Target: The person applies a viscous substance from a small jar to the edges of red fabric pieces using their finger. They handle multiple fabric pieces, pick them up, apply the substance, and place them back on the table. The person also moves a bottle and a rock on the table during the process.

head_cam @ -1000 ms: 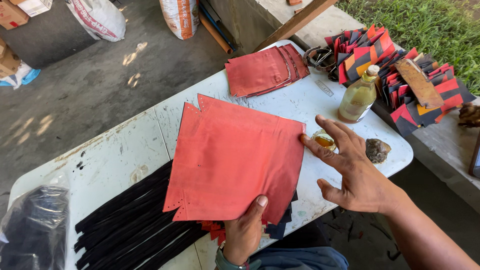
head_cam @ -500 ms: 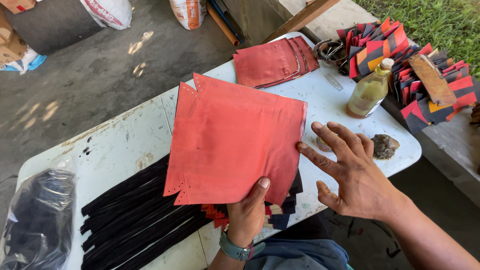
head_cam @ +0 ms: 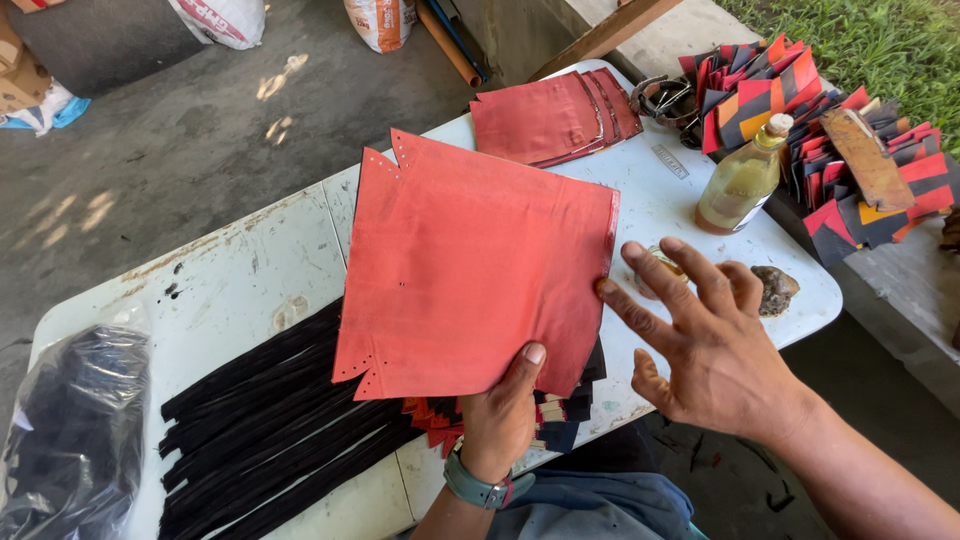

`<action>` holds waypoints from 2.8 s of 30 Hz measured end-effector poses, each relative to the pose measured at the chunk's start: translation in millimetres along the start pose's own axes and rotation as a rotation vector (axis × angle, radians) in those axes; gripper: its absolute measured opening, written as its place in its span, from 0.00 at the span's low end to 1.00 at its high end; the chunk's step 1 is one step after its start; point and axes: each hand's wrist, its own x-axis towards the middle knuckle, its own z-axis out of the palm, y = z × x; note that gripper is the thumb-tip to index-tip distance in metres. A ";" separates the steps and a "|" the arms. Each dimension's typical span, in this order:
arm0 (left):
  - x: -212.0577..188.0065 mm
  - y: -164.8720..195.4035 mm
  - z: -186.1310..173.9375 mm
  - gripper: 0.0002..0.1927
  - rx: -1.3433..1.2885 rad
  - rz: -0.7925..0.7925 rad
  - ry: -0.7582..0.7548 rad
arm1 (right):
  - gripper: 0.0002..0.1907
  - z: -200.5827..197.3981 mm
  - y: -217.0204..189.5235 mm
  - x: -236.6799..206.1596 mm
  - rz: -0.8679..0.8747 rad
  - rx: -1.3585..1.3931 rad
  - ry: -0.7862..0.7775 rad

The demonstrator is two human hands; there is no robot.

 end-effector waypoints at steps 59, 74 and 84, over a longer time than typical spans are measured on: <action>14.7 -18.7 22.4 0.13 0.315 0.054 -0.026 | 0.50 16.6 29.3 -6.5 0.108 0.814 -0.141; 15.2 -5.2 32.0 0.15 0.158 0.070 0.046 | 0.46 10.3 -10.7 -16.5 -0.030 0.023 -0.131; 17.5 4.0 35.2 0.15 0.208 0.163 0.053 | 0.27 11.7 -3.6 -36.4 -0.046 0.104 0.024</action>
